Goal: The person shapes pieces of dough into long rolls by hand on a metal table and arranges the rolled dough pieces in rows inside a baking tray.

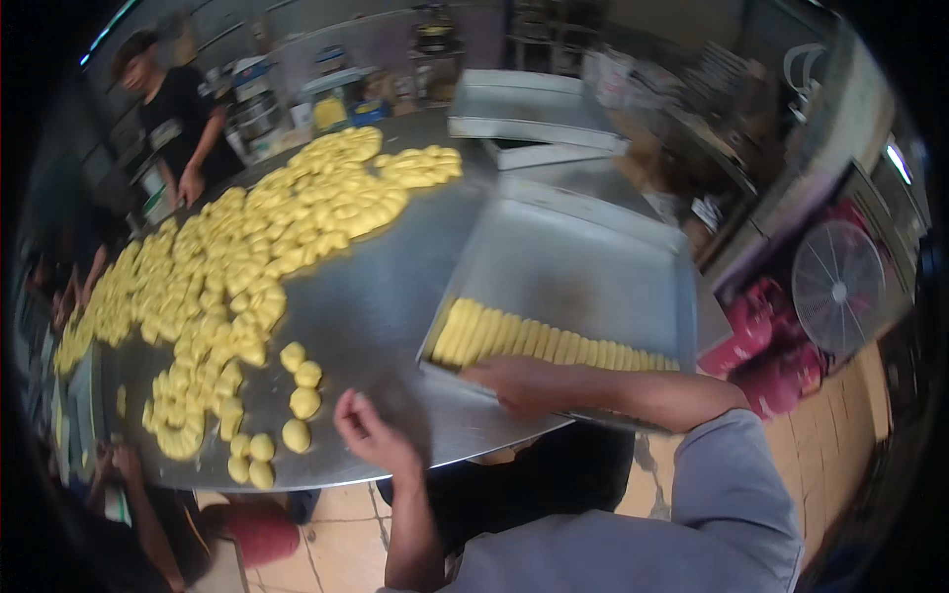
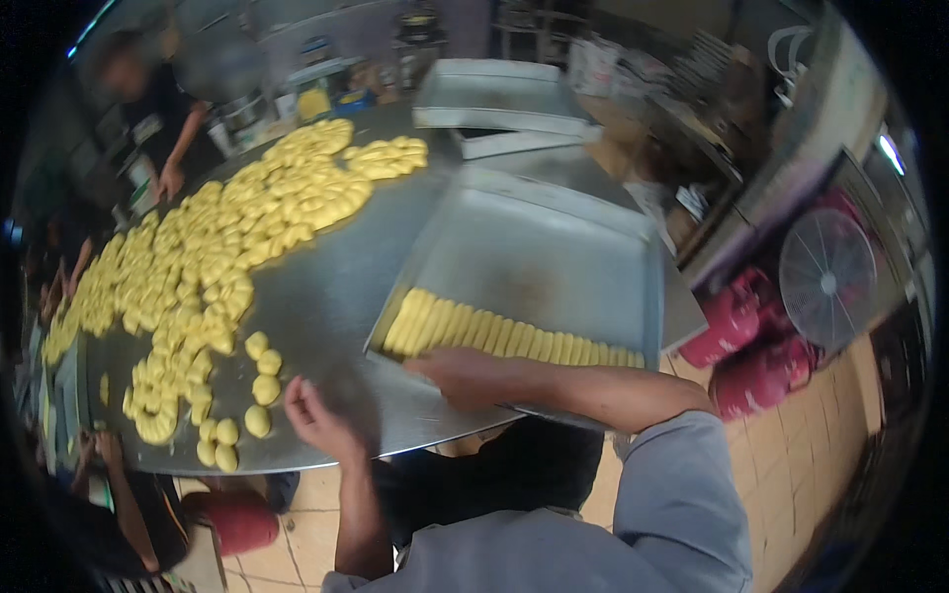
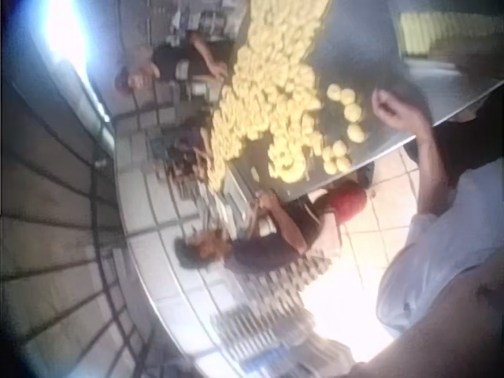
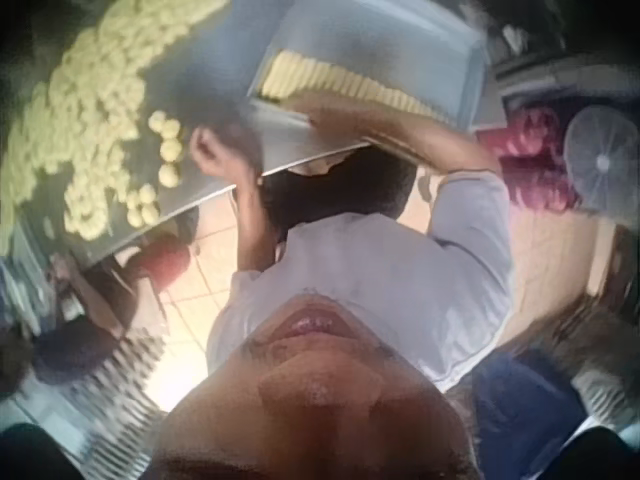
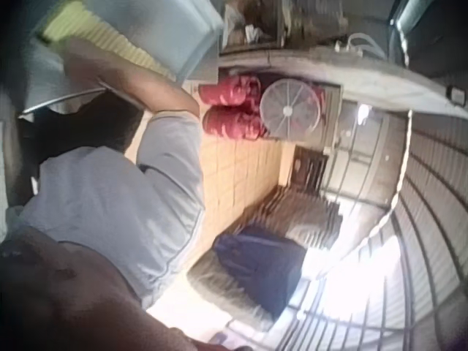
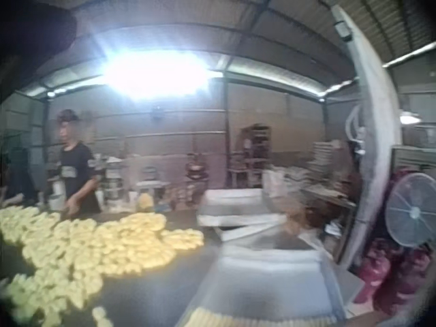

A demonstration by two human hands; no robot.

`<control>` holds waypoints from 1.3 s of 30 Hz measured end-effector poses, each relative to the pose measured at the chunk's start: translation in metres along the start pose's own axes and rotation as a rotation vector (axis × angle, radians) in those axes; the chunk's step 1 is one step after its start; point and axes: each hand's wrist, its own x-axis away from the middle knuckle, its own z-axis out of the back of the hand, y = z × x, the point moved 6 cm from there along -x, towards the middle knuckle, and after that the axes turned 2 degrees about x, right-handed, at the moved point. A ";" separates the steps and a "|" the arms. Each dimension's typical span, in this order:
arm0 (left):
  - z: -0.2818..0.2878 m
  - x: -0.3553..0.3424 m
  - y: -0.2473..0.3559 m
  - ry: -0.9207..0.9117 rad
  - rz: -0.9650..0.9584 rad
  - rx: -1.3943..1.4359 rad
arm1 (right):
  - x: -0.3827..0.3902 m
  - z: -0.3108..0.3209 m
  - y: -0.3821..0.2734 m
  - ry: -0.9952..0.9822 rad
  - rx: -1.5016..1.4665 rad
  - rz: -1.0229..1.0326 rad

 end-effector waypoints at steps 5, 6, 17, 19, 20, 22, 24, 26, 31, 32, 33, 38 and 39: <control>-0.001 -0.018 0.001 -0.032 0.034 0.115 | 0.089 -0.003 -0.015 -0.076 0.147 -0.085; -0.007 -0.019 -0.001 -0.096 0.036 0.058 | 0.111 -0.001 -0.015 -0.052 0.215 -0.094; -0.053 -0.003 0.004 -0.366 0.168 -0.132 | 0.283 0.071 0.044 0.935 0.434 -1.132; -0.059 0.002 0.001 -0.407 0.172 -0.177 | 0.295 0.063 0.066 0.898 0.368 -1.151; -0.065 0.008 -0.003 -0.481 0.253 -0.208 | 0.302 0.058 0.082 0.855 0.307 -1.173; -0.071 0.023 -0.010 -0.609 0.344 -0.238 | 0.311 0.057 0.098 0.807 0.241 -1.176; -0.075 0.040 -0.007 -0.677 0.281 -0.225 | 0.319 0.064 0.107 0.841 0.273 -1.175; -0.074 0.055 -0.008 -0.682 0.214 -0.207 | 0.327 0.072 0.117 0.858 0.327 -1.187; -0.104 0.102 0.005 -0.877 0.132 -0.283 | 0.369 0.098 0.153 0.936 0.474 -1.295; -0.110 0.112 0.007 -0.881 0.130 -0.272 | 0.379 0.103 0.158 1.003 0.455 -1.253; -0.118 0.122 0.011 -0.925 0.054 -0.284 | 0.386 0.109 0.164 1.072 0.438 -1.207; -0.135 0.151 0.015 -0.982 -0.172 -0.276 | 0.371 0.099 0.130 1.350 0.688 -1.155; -0.136 0.151 0.016 -0.964 -0.176 -0.273 | 0.370 0.084 0.131 1.441 0.662 -1.156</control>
